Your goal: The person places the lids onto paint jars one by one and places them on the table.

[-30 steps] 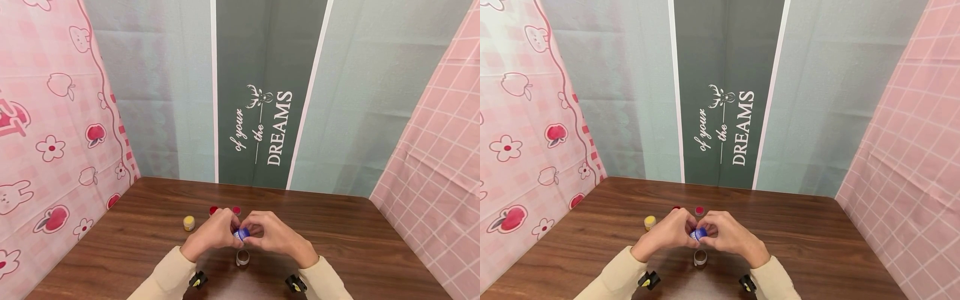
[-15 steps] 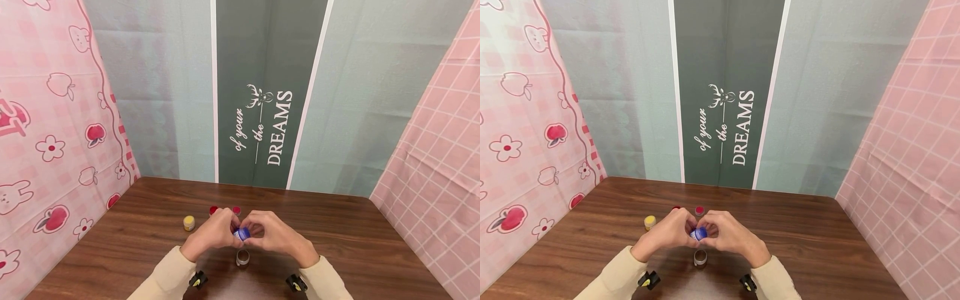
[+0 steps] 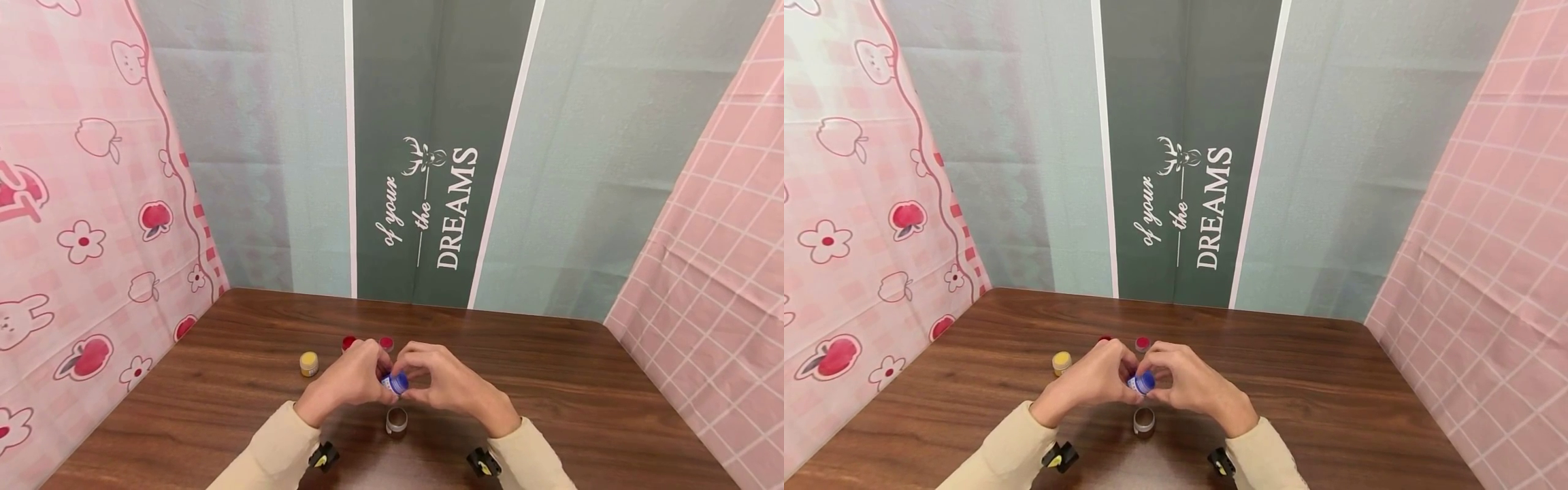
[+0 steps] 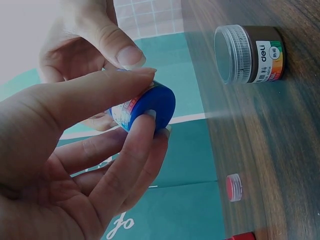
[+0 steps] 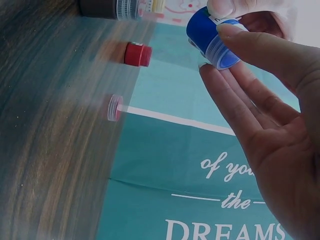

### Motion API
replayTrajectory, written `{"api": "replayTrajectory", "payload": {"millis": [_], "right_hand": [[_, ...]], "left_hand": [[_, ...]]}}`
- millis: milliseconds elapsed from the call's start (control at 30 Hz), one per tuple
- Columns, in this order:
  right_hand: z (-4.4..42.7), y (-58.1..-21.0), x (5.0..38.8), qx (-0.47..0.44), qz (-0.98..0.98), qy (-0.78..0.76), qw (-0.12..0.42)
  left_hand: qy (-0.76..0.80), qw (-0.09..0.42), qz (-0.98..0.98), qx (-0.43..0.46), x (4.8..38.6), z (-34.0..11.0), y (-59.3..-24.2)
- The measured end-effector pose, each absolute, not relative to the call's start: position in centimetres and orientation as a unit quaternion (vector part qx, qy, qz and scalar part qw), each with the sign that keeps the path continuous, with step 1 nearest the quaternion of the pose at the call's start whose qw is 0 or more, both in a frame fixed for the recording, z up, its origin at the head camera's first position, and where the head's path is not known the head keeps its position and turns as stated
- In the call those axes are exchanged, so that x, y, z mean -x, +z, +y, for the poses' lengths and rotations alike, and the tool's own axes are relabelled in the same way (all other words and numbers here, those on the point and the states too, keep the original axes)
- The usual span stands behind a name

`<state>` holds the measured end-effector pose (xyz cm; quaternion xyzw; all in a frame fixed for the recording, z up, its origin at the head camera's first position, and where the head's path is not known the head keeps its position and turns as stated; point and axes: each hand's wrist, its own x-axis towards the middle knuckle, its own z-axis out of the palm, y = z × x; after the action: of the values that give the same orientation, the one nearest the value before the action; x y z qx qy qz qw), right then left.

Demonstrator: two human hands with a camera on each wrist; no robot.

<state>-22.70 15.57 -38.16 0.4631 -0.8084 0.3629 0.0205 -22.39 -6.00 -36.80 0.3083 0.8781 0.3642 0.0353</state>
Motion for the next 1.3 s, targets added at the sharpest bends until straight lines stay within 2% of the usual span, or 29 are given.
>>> {"api": "replayTrajectory", "payload": {"millis": [333, 600, 800, 1100, 1300], "right_hand": [[15.58, -38.18, 22.57, -0.417, -0.826, 0.38, -0.005], [15.46, -38.15, 22.56, -0.409, -0.832, 0.374, 0.002], [15.45, -38.03, 22.5, -0.425, -0.826, 0.37, 0.01], [15.64, -38.01, 22.84, -0.481, -0.8, 0.355, 0.052], [15.68, -37.8, 22.91, -0.48, -0.808, 0.337, 0.059]], "left_hand": [[0.363, 0.027, 0.878, -0.312, 22.35, -5.96, -36.79], [0.363, 0.029, 0.878, -0.309, 22.37, -5.98, -36.79], [0.362, 0.028, 0.88, -0.308, 22.44, -6.02, -36.81], [0.36, 0.031, 0.882, -0.302, 22.5, -5.99, -36.64], [0.36, 0.039, 0.883, -0.297, 22.57, -5.89, -36.62]]}}
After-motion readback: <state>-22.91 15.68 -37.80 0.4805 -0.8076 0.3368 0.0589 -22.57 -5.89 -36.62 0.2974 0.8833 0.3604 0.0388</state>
